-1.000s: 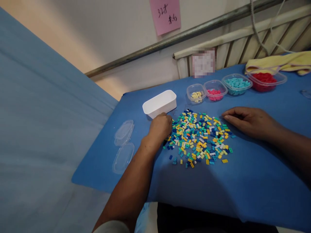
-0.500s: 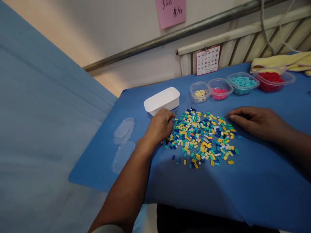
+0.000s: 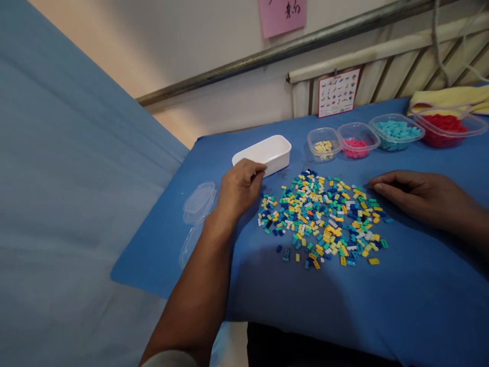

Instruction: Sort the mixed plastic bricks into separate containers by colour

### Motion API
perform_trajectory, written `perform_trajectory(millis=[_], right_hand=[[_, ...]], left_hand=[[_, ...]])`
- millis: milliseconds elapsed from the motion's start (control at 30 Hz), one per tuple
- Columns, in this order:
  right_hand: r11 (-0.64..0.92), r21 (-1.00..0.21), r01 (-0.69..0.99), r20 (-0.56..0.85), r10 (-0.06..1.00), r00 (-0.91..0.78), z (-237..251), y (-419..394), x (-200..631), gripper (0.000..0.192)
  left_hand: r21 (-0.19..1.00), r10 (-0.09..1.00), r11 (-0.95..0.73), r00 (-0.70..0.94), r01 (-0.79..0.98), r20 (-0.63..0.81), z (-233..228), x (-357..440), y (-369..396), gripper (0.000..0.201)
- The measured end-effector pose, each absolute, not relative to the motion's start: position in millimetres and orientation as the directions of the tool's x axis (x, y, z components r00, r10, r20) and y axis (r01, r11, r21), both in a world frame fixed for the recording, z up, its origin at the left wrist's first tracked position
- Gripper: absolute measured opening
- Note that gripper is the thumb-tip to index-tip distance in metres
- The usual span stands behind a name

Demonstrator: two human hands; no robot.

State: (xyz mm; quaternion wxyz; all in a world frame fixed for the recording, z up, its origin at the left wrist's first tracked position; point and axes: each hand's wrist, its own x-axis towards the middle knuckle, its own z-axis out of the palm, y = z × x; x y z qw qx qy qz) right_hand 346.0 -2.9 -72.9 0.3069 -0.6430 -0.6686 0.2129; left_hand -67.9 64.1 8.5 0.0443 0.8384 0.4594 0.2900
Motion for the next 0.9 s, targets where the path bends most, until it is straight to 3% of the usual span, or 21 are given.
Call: perform_trajectory(millis=[67,133,200,433,733,900], right_hand=[[0.08,-0.684,0.725,0.132,0.991,0.016,-73.5,-2.9,346.4,0.048],[0.064,-0.688,0.723,0.121,0.992,0.027,-73.4,-3.0,346.5,0.048],[0.045,-0.684,0.728,0.111,0.993,0.043,-72.8,-3.3,346.3,0.048],[0.054,-0.666,0.744,0.117,0.993,0.034,-72.3,-3.2,346.8,0.046],[0.072,-0.667,0.742,0.144,0.989,0.034,-69.6,-4.5,345.1,0.045],[0.071,-0.673,0.736,0.124,0.992,0.017,-72.2,-4.0,347.3,0.047]], left_hand=[[0.421,0.821,-0.565,0.533,0.71,0.204,16.1,-67.5,48.6,0.016],[0.455,0.759,-0.574,0.651,0.681,-0.017,20.9,-65.7,37.1,0.018],[0.437,0.685,-0.611,0.717,0.661,-0.126,21.8,-63.2,31.2,0.021],[0.296,0.706,-0.63,0.689,0.718,-0.167,16.5,-62.7,29.7,0.018],[0.305,0.714,-0.622,0.682,0.721,-0.156,22.1,-61.1,23.7,0.019],[0.414,0.788,-0.521,0.607,0.747,-0.103,27.2,-52.4,21.6,0.015]])
